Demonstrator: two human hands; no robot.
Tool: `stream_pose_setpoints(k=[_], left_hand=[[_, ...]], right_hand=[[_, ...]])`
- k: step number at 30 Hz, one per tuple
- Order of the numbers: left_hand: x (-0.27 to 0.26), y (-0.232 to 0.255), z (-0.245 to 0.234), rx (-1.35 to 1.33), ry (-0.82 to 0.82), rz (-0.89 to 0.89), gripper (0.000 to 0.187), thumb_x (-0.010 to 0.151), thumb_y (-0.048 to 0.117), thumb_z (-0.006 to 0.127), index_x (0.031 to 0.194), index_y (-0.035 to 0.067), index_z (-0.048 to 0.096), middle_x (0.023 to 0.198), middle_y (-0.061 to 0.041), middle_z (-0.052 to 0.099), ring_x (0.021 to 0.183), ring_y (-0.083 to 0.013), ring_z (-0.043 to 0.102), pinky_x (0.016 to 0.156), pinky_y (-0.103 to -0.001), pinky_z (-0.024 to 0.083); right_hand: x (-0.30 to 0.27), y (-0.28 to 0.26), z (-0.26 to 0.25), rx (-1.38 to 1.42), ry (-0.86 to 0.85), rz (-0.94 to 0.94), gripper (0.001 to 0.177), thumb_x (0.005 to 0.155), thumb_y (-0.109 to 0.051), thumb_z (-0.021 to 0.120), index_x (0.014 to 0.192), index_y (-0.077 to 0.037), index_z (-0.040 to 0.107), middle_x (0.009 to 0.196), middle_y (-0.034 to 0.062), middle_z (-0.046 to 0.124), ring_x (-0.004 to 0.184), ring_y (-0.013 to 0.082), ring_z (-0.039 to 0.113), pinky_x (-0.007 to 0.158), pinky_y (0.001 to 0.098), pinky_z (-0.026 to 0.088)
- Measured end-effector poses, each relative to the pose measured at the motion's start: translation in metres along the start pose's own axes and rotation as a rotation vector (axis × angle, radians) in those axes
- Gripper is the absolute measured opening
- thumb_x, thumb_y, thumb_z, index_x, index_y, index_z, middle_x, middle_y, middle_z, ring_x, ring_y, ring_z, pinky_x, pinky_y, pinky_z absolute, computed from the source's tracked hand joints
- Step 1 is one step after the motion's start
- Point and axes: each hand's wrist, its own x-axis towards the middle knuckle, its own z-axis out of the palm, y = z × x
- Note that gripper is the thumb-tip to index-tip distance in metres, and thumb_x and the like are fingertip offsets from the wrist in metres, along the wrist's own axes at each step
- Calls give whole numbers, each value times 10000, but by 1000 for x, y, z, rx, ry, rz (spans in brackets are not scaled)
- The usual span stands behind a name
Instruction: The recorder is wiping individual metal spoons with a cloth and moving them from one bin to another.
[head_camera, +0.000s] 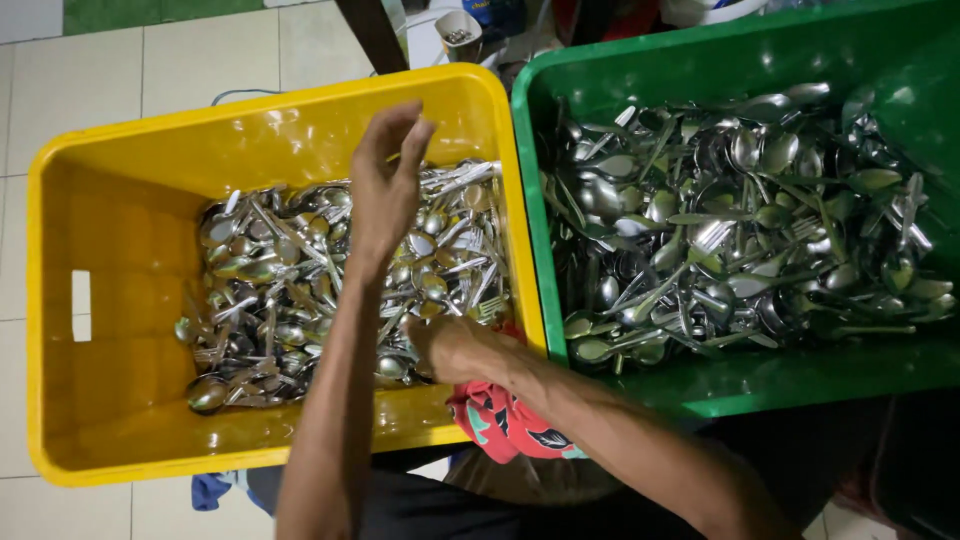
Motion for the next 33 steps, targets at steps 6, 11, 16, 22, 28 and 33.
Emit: stream_pose_setpoints(k=[6, 11, 16, 22, 28, 33], left_hand=[[-8, -194, -48, 678, -65, -179, 78, 986, 186, 639, 1034, 193, 701, 911, -13, 697, 894, -257, 732, 769, -396, 588], [-9, -269, -61, 970, -171, -157, 108, 913, 236, 667, 986, 225, 745, 971, -113, 680, 934, -379, 716, 763, -493, 611], [-1, -293, -42, 1010, -274, -70, 245, 876, 214, 663, 1102, 211, 757, 1141, -165, 634, 1030, -419, 691, 797, -509, 617], [2, -306, -28, 1476, -524, 44, 302, 899, 228, 514, 1064, 205, 766, 1142, -128, 666, 1141, -334, 627, 890, -421, 536], [3, -255, -77, 1467, -406, 106, 155, 903, 188, 648, 1000, 124, 749, 1038, -110, 671, 1056, -320, 658, 766, -411, 585], [-17, -230, -115, 1241, -281, -160, 175, 1038, 271, 597, 1004, 100, 586, 939, -184, 684, 868, -432, 725, 711, -532, 598]], right_hand=[[56, 44, 50, -49, 243, -295, 412, 823, -31, 566, 1234, -8, 554, 969, 231, 719, 897, 429, 738, 705, 552, 606], [58, 41, 51, -61, 245, -298, 432, 826, -28, 583, 1241, 68, 516, 929, 293, 708, 882, 473, 726, 727, 571, 597], [41, 31, 35, -90, 177, -233, 533, 852, -40, 588, 1350, 95, 451, 1056, 328, 702, 1023, 491, 701, 849, 612, 574], [35, 28, 26, -17, 154, -214, 612, 856, -12, 615, 1418, 124, 413, 1028, 323, 703, 1005, 465, 707, 838, 580, 591], [41, 31, 27, 46, 116, -197, 582, 875, 40, 552, 1421, 152, 383, 1095, 373, 667, 1040, 496, 687, 877, 583, 574], [13, 20, 6, 4, 138, -257, 624, 868, 90, 536, 1447, 179, 323, 1174, 397, 633, 1091, 522, 660, 898, 598, 561]])
